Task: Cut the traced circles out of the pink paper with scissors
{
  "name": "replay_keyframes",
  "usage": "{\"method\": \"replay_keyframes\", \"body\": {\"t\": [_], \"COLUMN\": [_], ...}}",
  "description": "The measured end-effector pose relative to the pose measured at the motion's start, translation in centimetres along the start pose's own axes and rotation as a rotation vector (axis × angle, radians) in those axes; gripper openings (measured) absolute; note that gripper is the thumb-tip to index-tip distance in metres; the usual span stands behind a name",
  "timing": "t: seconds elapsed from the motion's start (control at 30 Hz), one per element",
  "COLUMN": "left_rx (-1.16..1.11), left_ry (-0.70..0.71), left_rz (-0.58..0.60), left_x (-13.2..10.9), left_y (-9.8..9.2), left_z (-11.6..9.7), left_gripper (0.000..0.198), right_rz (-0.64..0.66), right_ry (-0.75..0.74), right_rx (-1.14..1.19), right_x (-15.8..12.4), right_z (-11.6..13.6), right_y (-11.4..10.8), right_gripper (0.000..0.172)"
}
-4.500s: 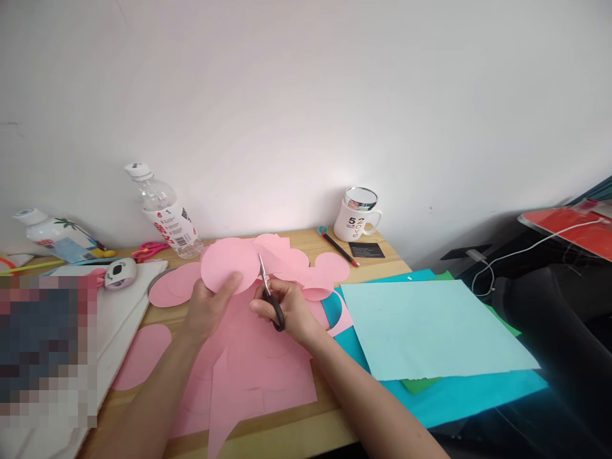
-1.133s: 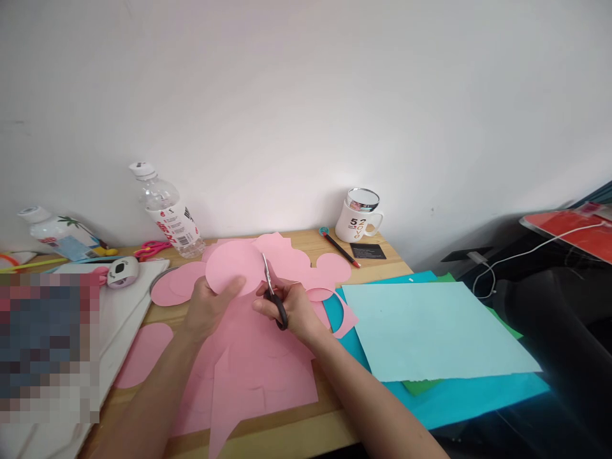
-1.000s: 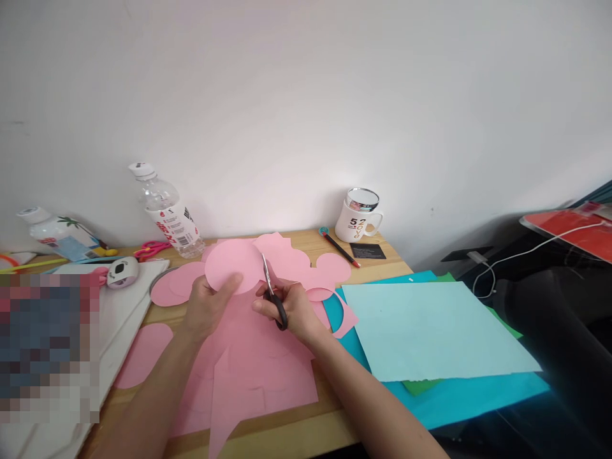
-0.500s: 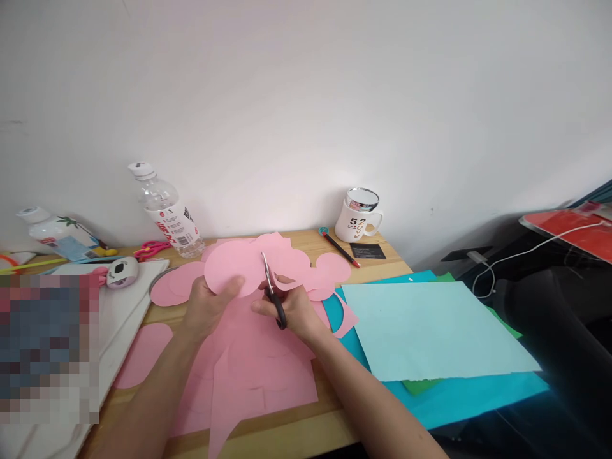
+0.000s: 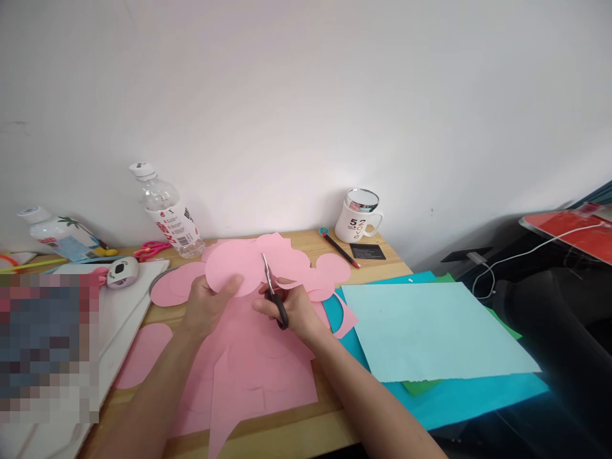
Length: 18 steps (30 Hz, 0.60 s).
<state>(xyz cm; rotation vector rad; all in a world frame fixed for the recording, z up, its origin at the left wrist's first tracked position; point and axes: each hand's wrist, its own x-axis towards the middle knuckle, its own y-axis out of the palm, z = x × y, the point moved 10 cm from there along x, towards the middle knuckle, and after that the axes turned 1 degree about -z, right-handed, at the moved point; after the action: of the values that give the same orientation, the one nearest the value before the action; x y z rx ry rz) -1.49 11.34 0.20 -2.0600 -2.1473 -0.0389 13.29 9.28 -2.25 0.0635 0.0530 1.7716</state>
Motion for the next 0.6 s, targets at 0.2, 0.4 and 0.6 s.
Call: {"method": "replay_keyframes", "body": {"t": [0.2, 0.4, 0.6], "left_rx": [-0.219, -0.443, -0.079], "left_ry": [-0.001, 0.036, 0.067], "left_rz": [-0.103, -0.108, 0.082], "left_x": [0.2, 1.2, 0.5], "left_y": [-0.5, -0.8, 1.3], "left_z": [-0.4, -0.4, -0.7], "left_gripper": [0.039, 0.06, 0.084], "right_rz": [-0.034, -0.225, -0.251], "right_ry": [0.021, -0.103, -0.202], "right_rx": [0.01, 0.111, 0.149], "right_x": [0.0, -0.2, -0.1], "right_z": [0.0, 0.9, 1.8], "right_y": [-0.3, -2.4, -2.9], "right_gripper": [0.023, 0.014, 0.009]}}
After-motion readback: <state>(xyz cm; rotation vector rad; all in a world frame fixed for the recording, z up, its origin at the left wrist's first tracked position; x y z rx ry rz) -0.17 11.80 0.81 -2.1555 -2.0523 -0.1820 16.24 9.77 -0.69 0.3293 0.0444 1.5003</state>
